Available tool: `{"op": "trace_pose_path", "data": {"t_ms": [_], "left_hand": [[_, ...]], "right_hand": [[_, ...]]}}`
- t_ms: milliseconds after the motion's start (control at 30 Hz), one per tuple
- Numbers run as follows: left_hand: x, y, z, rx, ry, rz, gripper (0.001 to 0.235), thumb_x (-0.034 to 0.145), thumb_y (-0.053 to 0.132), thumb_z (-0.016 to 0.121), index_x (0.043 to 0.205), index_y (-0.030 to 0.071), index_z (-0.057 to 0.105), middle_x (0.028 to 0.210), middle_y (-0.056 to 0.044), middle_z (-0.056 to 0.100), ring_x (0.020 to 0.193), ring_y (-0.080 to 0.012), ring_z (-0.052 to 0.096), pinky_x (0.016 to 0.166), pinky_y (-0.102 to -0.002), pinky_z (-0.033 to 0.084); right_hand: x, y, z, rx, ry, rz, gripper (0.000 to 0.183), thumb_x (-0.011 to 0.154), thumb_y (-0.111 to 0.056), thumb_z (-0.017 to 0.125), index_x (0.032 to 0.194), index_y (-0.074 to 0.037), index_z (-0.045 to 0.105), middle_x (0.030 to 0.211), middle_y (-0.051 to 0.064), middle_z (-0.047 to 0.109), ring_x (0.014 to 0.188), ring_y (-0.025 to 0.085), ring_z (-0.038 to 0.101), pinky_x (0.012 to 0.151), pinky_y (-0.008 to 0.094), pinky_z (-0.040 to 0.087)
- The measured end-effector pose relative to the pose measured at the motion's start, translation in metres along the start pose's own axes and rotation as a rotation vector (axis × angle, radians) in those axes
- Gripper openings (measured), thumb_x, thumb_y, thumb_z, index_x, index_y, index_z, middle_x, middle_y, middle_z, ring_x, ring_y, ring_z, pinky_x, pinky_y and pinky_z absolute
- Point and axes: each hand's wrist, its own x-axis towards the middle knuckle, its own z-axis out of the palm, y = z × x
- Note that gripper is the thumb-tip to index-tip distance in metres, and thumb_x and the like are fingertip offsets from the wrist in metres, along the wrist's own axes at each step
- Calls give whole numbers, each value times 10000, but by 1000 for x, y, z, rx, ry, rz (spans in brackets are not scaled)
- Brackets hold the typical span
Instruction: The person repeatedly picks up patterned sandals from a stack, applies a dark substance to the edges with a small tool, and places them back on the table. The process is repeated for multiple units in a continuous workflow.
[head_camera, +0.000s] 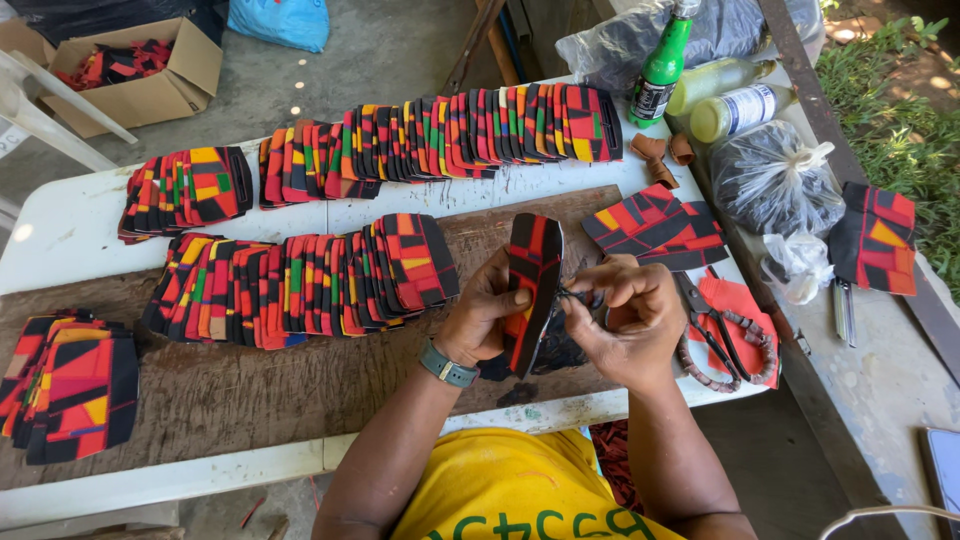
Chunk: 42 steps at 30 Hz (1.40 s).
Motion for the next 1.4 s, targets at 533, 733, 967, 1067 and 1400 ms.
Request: {"op": "trace_pose_path", "data": {"t_ms": [533,733,967,1067,1400], "left_hand": [[-11,7,-2,92,-28,-135,594,852,63,856,1366,39,559,1195,-87,734,1050,-172,725,924,-316,605],[-11,7,0,53,-13,-152,618,847,47,849,1386,43,548,1183,-77,731,1039,-166,727,909,-306,609],[-13,10,1,17,-16,-163,604,857,28,836,1384,38,542,1174,-88,733,1018,-172,735,893,-307,619],[-13,9,-2,-1,-27,-152,593,870,45,832,1389,28,545,1172,-89,733,1007,-166,738,867,-303,628],[-1,-1,-10,27,50,8,507,935,51,798,1383,38,561,1158,-67,715,994,-150,723,835,-286,628]], "right_hand": [[30,19,-24,144,-2,67,445,858,124,781,983,-93,414,1030,144,686,925,141,666,847,274,540],[25,24,-25,164,40,125,434,863,117,788,985,-89,427,1014,126,655,997,152,666,869,283,553],[26,29,-21,197,75,128,434,883,96,804,1004,-94,432,1020,116,637,1014,149,673,902,276,548],[23,27,-20,144,-47,121,445,863,86,808,982,-104,423,1001,137,693,916,119,649,824,250,528],[15,28,-11,141,-48,136,431,872,76,807,973,-95,425,1027,144,702,903,111,628,826,258,528]]}}
